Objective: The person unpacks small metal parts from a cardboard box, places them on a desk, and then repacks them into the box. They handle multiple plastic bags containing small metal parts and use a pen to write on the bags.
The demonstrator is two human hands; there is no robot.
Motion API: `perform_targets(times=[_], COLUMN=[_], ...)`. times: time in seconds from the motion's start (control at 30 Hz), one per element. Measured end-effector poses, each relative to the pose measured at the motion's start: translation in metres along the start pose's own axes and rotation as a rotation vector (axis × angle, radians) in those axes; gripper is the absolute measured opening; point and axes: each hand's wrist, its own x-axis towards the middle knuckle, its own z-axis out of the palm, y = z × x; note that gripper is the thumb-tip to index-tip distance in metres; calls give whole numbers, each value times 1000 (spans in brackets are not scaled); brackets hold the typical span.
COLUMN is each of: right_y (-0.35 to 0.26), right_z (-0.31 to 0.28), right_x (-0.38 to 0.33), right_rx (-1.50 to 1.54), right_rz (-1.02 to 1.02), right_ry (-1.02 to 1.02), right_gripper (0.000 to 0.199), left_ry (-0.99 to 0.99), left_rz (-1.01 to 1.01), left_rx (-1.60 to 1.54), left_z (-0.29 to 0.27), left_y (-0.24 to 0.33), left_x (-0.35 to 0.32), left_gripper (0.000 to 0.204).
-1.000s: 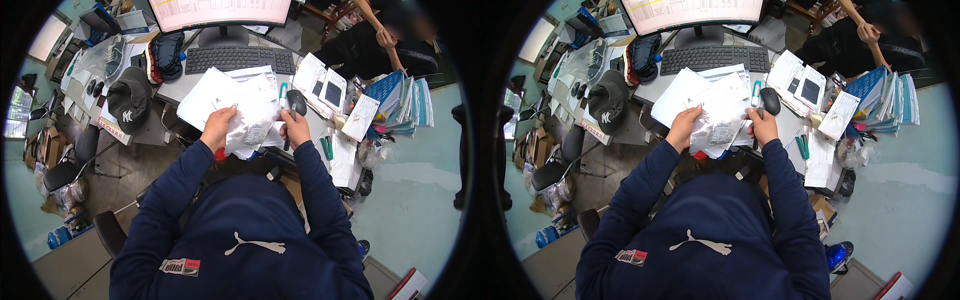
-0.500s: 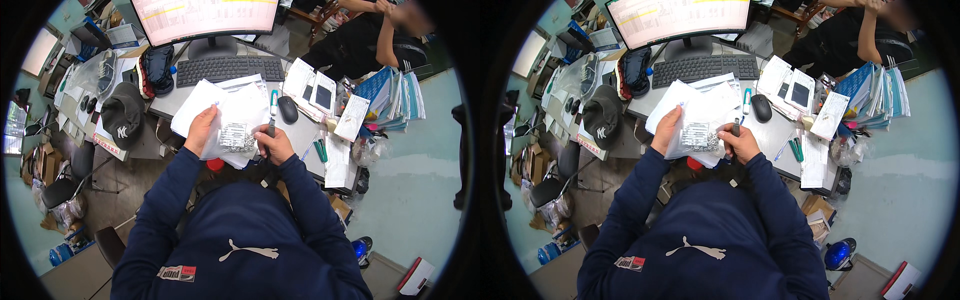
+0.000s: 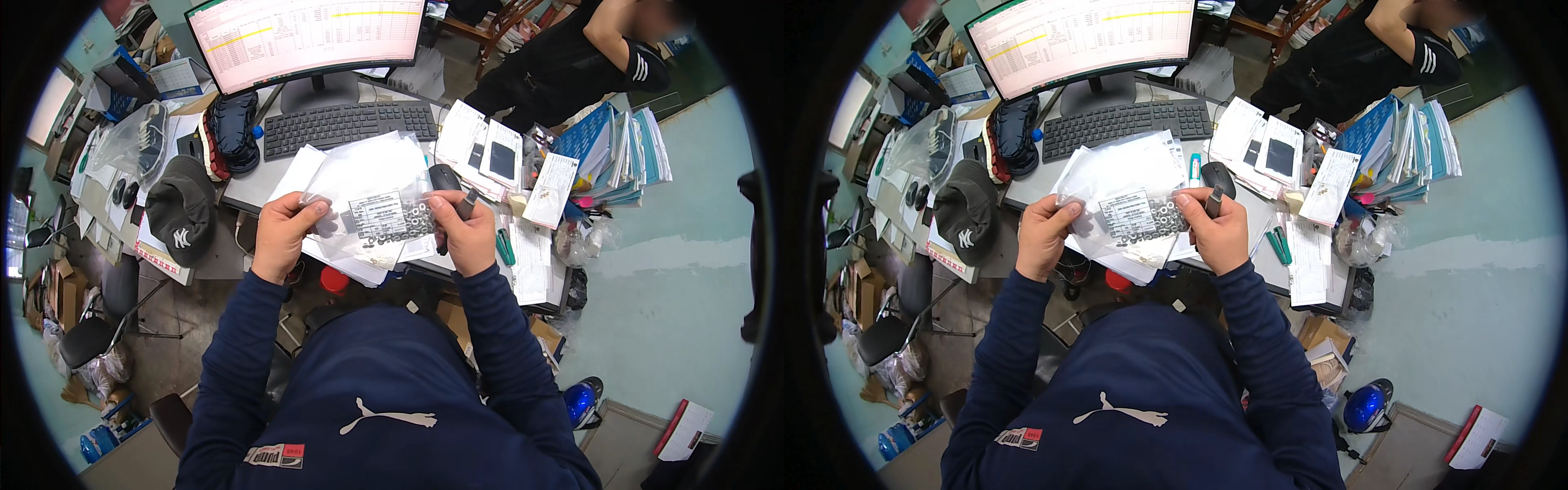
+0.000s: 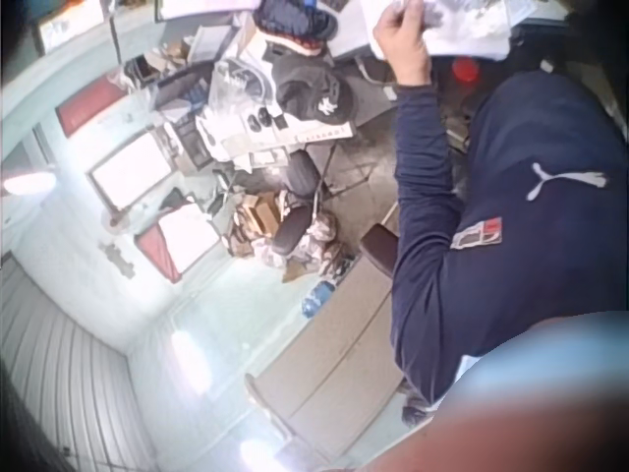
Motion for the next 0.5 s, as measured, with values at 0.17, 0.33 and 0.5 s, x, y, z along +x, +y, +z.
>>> perform_targets(times=[0.17, 0.33, 0.5], right_y=[-4, 8, 11], right_z=[4, 5, 19], right_x=[-3, -2, 2], right_rx=[73, -108, -411], right_rz=[51, 112, -30], right_ry=[52, -46, 133], right_gripper=[20, 17, 30], left_ry=[42, 31, -147], left_rz=[87, 121, 75], left_rx=[90, 75, -21], left_z=[5, 6, -10], left_y=[-4, -6, -5], left_x=[0, -7, -28], left_gripper=[14, 19, 20])
